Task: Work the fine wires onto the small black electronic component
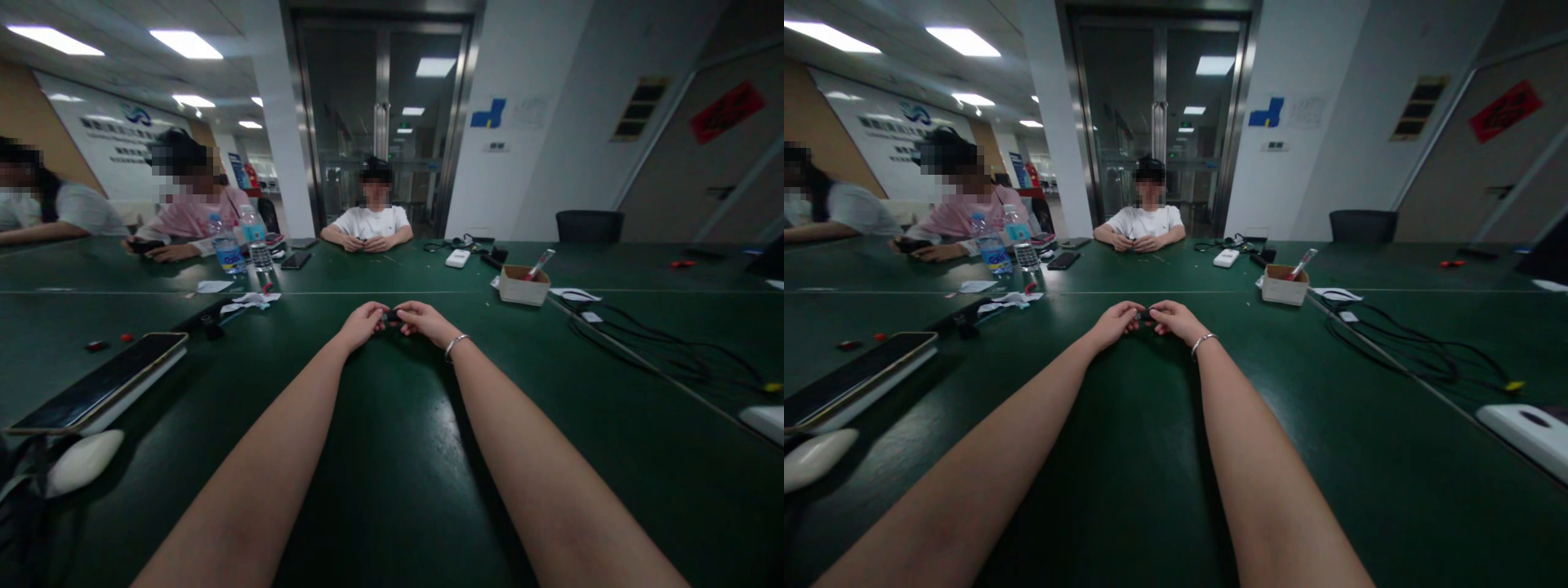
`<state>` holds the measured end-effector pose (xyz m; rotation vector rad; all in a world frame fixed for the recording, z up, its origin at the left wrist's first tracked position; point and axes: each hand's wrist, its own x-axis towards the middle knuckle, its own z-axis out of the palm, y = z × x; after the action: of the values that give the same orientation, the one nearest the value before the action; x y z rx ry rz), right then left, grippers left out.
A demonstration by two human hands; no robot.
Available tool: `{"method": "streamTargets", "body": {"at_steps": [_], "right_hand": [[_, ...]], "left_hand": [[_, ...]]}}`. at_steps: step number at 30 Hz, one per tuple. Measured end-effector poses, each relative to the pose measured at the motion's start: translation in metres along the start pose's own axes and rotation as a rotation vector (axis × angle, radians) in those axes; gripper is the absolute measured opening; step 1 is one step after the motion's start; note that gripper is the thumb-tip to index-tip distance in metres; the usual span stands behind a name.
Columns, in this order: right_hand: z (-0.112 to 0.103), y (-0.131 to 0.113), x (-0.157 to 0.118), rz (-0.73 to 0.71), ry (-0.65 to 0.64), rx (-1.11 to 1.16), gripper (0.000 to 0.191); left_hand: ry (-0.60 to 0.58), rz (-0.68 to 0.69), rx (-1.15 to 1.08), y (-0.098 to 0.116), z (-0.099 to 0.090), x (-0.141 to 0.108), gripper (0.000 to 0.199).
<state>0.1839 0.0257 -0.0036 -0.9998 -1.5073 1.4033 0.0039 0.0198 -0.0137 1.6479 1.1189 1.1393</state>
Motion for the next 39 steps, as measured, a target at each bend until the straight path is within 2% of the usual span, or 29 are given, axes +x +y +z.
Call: {"method": "streamTargets", "body": {"at_steps": [5, 8, 13, 24, 27, 29, 30, 32, 33, 34, 37, 39], "right_hand": [[0.0, -0.002, -0.002, 0.007, -0.002, -0.005, 0.005], [0.001, -0.002, -0.001, 0.024, 0.013, -0.025, 0.016], [0.002, -0.002, 0.0, 0.027, 0.043, -0.074, 0.03], [0.003, -0.002, 0.001, 0.02, 0.045, -0.115, 0.032], [0.003, -0.003, 0.0, 0.025, 0.043, -0.112, 0.029], [0.001, -0.004, -0.004, -0.002, 0.015, -0.068, 0.012], [0.0, -0.005, -0.006, -0.023, -0.004, -0.035, 0.014], [-0.002, -0.006, -0.009, -0.083, -0.03, 0.033, 0.049], [-0.002, -0.006, -0.01, -0.089, -0.03, 0.046, 0.055], [-0.002, -0.006, -0.01, -0.083, -0.022, 0.043, 0.053], [0.0, -0.005, -0.006, -0.02, 0.012, -0.02, 0.026], [0.001, -0.004, -0.004, 0.001, 0.003, -0.06, 0.018]], "left_hand": [[0.04, 0.014, -0.061, 0.002, -0.004, -0.002, 0.029], [0.039, 0.038, -0.091, 0.005, -0.007, -0.005, 0.033], [0.061, 0.103, -0.045, 0.013, -0.009, -0.01, 0.03], [0.07, 0.117, -0.045, 0.01, -0.01, -0.009, 0.026], [0.076, 0.114, -0.028, 0.011, -0.01, -0.01, 0.026], [0.085, 0.111, -0.029, 0.012, -0.011, -0.01, 0.026], [0.091, 0.108, -0.03, 0.011, -0.011, -0.01, 0.027], [0.105, 0.102, -0.027, 0.01, -0.012, -0.01, 0.028], [0.109, 0.101, -0.024, 0.01, -0.012, -0.01, 0.028], [0.112, 0.101, -0.022, 0.009, -0.012, -0.009, 0.029], [0.096, 0.098, -0.035, 0.007, -0.013, -0.008, 0.031], [0.085, 0.086, -0.047, 0.006, -0.013, -0.008, 0.032]]}}
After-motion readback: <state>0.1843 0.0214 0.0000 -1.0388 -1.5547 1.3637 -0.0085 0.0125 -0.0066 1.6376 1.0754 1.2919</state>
